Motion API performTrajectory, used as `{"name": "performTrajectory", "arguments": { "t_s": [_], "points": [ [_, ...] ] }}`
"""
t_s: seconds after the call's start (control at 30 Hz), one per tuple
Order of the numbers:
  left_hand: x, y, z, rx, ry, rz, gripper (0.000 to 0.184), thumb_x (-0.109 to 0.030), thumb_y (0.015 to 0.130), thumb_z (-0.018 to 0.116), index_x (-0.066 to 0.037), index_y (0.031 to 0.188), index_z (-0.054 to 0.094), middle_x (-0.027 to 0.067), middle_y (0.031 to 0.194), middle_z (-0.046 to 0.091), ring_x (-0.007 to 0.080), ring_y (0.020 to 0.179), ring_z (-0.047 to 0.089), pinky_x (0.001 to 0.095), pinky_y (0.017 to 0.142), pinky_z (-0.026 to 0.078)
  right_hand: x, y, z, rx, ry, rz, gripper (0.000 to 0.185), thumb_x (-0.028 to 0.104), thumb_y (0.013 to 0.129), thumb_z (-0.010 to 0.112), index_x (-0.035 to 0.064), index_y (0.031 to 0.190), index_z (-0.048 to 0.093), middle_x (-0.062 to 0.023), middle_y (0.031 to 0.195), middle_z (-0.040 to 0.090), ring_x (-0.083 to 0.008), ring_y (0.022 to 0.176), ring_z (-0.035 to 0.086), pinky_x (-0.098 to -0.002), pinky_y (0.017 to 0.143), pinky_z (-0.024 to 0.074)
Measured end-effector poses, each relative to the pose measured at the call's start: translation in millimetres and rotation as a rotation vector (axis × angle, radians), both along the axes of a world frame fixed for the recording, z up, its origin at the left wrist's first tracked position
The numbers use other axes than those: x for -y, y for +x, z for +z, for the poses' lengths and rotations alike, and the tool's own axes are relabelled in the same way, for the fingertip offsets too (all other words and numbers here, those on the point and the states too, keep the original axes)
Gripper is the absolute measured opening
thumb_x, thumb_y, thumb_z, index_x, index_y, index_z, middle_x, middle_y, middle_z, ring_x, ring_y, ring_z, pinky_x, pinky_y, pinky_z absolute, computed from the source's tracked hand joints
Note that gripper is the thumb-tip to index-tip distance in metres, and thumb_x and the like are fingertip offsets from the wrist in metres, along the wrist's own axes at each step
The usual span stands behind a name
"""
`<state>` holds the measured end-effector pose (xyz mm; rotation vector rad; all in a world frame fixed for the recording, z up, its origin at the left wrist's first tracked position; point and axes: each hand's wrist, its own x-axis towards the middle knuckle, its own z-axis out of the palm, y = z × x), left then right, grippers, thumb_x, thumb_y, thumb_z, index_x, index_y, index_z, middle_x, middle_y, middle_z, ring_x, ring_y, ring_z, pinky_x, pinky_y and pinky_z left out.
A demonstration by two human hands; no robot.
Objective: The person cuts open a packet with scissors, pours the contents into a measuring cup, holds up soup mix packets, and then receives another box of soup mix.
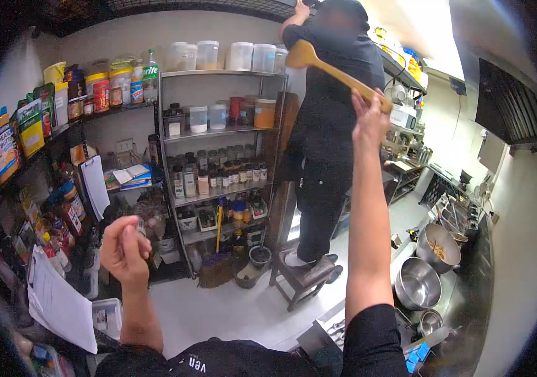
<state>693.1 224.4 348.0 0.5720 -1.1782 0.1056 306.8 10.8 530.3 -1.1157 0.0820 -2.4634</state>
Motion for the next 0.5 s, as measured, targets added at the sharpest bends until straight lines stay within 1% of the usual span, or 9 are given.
{"name": "performTrajectory", "arguments": {
  "t_s": [0.07,0.13,0.2,0.27,0.3,0.4,0.43,0.47,0.5],
  "points": [
    [-0.2,14.1,-7.2,-0.054,0.018,0.011,0.016,-0.008,0.093,0.045,0.0,0.097,0.058,0.0004,0.053,0.049,0.0034,0.041,0.04,0.0177,0.039,0.03,19.8,23.2,15.0,-0.025,-0.063,0.108,0.023,0.01,0.094,0.045,-0.0001,0.114,0.043,-0.0189,0.101,0.055,-0.0298,0.081,0.066,-0.0319,0.069,0.058],
    [4.0,30.7,-14.4,-0.141,0.033,0.021,0.016,-0.008,0.093,0.045,0.0,0.098,0.058,0.0007,0.053,0.049,0.0034,0.042,0.04,0.0177,0.039,0.03,42.4,40.4,26.0,-0.045,-0.071,0.128,0.024,0.012,0.094,0.043,0.0005,0.116,0.041,-0.0193,0.103,0.054,-0.0303,0.084,0.065,-0.0325,0.07,0.0577],
    [10.6,48.8,-21.7,-0.122,0.032,0.025,0.016,-0.009,0.093,0.046,0.001,0.099,0.058,0.0008,0.053,0.049,0.0033,0.042,0.04,0.0173,0.039,0.029,63.3,57.9,31.7,-0.055,-0.075,0.152,0.026,0.013,0.095,0.041,0.0011,0.118,0.038,-0.0197,0.104,0.052,-0.0307,0.086,0.064,-0.0331,0.072,0.0574],
    [20.4,64.7,-27.1,-0.135,-0.002,0.025,0.017,-0.01,0.094,0.045,0.001,0.098,0.057,0.0009,0.052,0.049,0.0033,0.042,0.04,0.017,0.039,0.029,82.2,75.0,39.2,0.02,-0.07,0.216,0.027,0.014,0.096,0.038,0.002,0.12,0.035,-0.0207,0.107,0.05,-0.0313,0.087,0.064,-0.0329,0.072,0.0571],
    [24.0,70.0,-27.8,-0.142,0.008,0.047,0.018,-0.01,0.094,0.045,0.001,0.098,0.057,0.0011,0.052,0.049,0.0035,0.042,0.04,0.017,0.039,0.029,92.6,82.4,40.5,0.009,-0.068,0.231,0.026,0.014,0.096,0.037,0.0033,0.12,0.035,-0.0196,0.109,0.05,-0.0318,0.09,0.062,-0.0349,0.075,0.0555],
    [42.2,92.5,-34.1,-0.175,0.032,0.069,0.018,-0.011,0.094,0.044,0.001,0.098,0.057,0.0012,0.052,0.049,0.0036,0.042,0.04,0.017,0.039,0.029,126.3,105.3,44.8,0.023,-0.022,0.224,0.025,0.015,0.097,0.036,0.0049,0.119,0.036,-0.0173,0.11,0.05,-0.032,0.096,0.06,-0.0375,0.08,0.0529],
    [48.8,97.7,-33.9,-0.181,0.04,0.088,0.019,-0.012,0.094,0.044,0.001,0.098,0.057,0.0014,0.051,0.049,0.0039,0.042,0.04,0.0172,0.038,0.029,142.4,109.4,48.2,0.055,-0.069,0.246,0.024,0.014,0.097,0.035,0.0019,0.117,0.034,-0.0245,0.11,0.05,-0.0362,0.09,0.061,-0.0437,0.079,0.0562],
    [54.9,101.9,-34.1,-0.179,0.041,0.088,0.019,-0.012,0.094,0.044,0.001,0.098,0.057,0.0014,0.051,0.049,0.0039,0.042,0.04,0.0172,0.038,0.029,159.0,114.3,49.7,0.056,-0.067,0.246,0.024,0.014,0.097,0.035,0.0019,0.117,0.034,-0.0245,0.11,0.05,-0.0362,0.09,0.061,-0.0437,0.079,0.0562],
    [60.4,104.8,-34.4,-0.185,0.044,0.031,0.018,-0.011,0.094,0.044,0.001,0.098,0.057,0.0013,0.051,0.049,0.0039,0.042,0.04,0.0173,0.038,0.029,166.2,122.4,50.7,0.079,-0.065,0.262,0.025,0.015,0.097,0.035,0.0022,0.118,0.033,-0.0249,0.113,0.049,-0.0355,0.091,0.061,-0.0431,0.079,0.0563]
  ]
}}
